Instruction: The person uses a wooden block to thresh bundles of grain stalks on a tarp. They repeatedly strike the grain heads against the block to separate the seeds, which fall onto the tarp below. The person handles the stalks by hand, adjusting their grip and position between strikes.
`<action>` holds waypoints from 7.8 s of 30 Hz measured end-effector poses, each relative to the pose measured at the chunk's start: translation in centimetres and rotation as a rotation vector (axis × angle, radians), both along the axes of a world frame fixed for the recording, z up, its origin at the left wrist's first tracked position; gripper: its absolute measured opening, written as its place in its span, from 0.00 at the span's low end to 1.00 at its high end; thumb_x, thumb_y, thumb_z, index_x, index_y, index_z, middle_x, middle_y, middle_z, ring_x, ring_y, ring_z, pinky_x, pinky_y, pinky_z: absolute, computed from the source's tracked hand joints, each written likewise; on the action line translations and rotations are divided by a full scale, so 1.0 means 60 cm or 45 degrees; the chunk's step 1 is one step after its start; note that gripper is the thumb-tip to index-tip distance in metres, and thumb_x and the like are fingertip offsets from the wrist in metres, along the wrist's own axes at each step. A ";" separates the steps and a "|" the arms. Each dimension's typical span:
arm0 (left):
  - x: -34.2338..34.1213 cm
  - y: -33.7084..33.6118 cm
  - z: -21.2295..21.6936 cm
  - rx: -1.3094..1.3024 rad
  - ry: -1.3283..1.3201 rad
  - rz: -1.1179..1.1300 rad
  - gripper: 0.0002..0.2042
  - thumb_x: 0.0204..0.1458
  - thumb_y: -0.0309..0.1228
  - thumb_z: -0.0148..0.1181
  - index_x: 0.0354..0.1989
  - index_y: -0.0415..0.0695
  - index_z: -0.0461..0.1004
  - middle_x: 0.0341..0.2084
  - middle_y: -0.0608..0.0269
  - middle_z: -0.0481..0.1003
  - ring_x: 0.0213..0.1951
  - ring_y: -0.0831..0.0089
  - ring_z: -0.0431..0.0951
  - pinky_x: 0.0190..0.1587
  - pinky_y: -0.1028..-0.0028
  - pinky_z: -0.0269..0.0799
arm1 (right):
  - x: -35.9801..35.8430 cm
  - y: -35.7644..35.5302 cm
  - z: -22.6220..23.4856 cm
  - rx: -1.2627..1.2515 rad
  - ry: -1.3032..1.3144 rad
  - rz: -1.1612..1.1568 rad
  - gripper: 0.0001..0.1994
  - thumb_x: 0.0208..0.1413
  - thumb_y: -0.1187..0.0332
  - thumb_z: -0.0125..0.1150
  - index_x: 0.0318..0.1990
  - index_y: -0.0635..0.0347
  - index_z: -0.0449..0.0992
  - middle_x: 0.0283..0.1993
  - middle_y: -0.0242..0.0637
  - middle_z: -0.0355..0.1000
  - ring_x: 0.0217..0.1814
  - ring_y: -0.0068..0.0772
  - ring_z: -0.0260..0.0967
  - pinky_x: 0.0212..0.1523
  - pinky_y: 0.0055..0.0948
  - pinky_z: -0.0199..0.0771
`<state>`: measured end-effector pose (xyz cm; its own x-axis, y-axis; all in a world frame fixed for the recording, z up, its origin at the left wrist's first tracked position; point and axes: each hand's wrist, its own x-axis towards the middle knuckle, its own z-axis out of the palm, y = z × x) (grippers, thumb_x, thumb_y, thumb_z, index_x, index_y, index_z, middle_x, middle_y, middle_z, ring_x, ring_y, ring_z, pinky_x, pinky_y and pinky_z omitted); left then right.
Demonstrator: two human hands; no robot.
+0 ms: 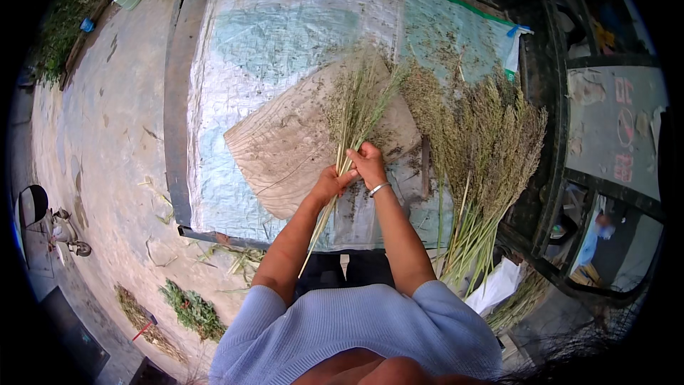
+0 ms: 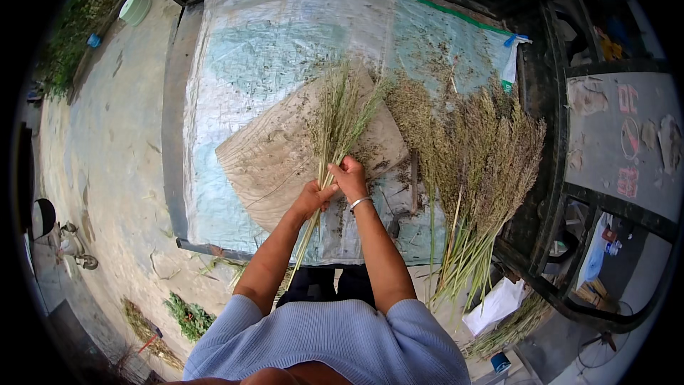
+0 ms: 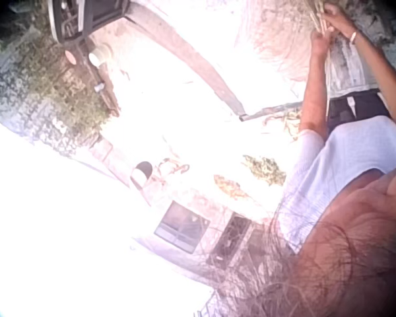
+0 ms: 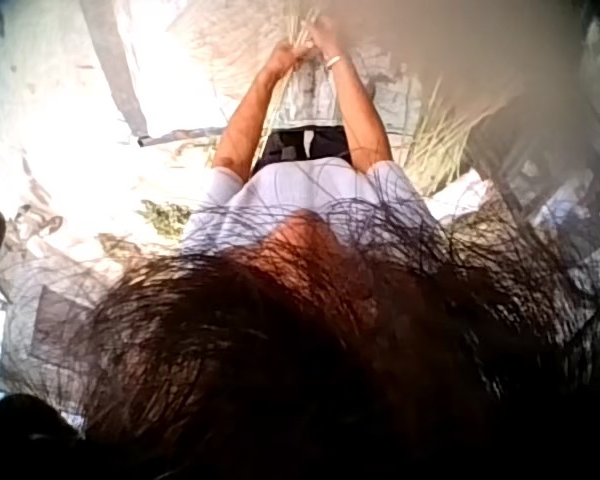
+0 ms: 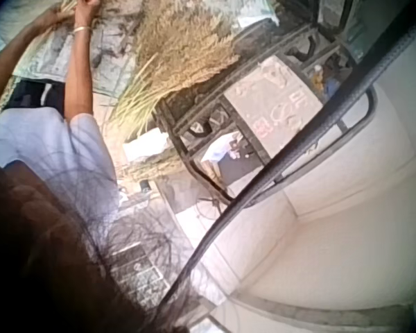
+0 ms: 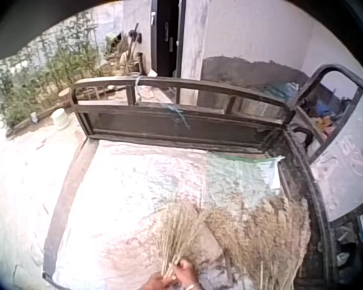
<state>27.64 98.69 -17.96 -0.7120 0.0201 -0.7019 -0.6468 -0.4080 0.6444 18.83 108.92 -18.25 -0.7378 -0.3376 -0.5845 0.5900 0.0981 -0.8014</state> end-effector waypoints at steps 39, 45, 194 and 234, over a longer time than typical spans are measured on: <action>-0.015 0.005 -0.014 -0.208 -0.292 -0.060 0.23 0.53 0.57 0.45 0.22 0.48 0.61 0.08 0.70 0.57 0.07 0.79 0.53 0.09 0.77 0.46 | 0.113 0.361 -0.125 0.666 0.394 -0.702 0.07 0.46 0.76 0.54 0.33 0.61 0.64 0.23 0.35 0.62 0.21 0.35 0.65 0.23 0.32 0.68; -0.014 0.006 -0.037 -0.387 -0.411 -0.061 0.26 0.49 0.58 0.50 0.18 0.44 0.64 0.08 0.66 0.61 0.07 0.74 0.58 0.09 0.74 0.51 | 0.072 0.301 0.032 0.056 0.318 -0.684 0.17 0.48 0.78 0.54 0.48 0.63 0.62 0.29 0.33 0.66 0.19 0.21 0.61 0.20 0.22 0.64; -0.033 -0.004 -0.012 -1.753 -0.058 -0.612 0.15 0.52 0.32 0.47 0.47 0.41 0.63 0.30 0.48 0.72 0.29 0.51 0.76 0.28 0.59 0.72 | -0.036 0.244 0.036 1.033 1.149 0.042 0.17 0.51 0.57 0.56 0.32 0.66 0.69 0.21 0.52 0.68 0.23 0.57 0.65 0.24 0.44 0.65; -0.045 0.026 -0.099 -2.284 0.151 -1.296 0.20 0.51 0.28 0.45 0.53 0.40 0.58 0.28 0.39 0.71 0.23 0.56 0.75 0.15 0.61 0.69 | -0.059 0.209 0.074 1.181 1.445 0.666 0.12 0.53 0.59 0.54 0.29 0.57 0.64 0.18 0.44 0.67 0.20 0.49 0.67 0.19 0.43 0.66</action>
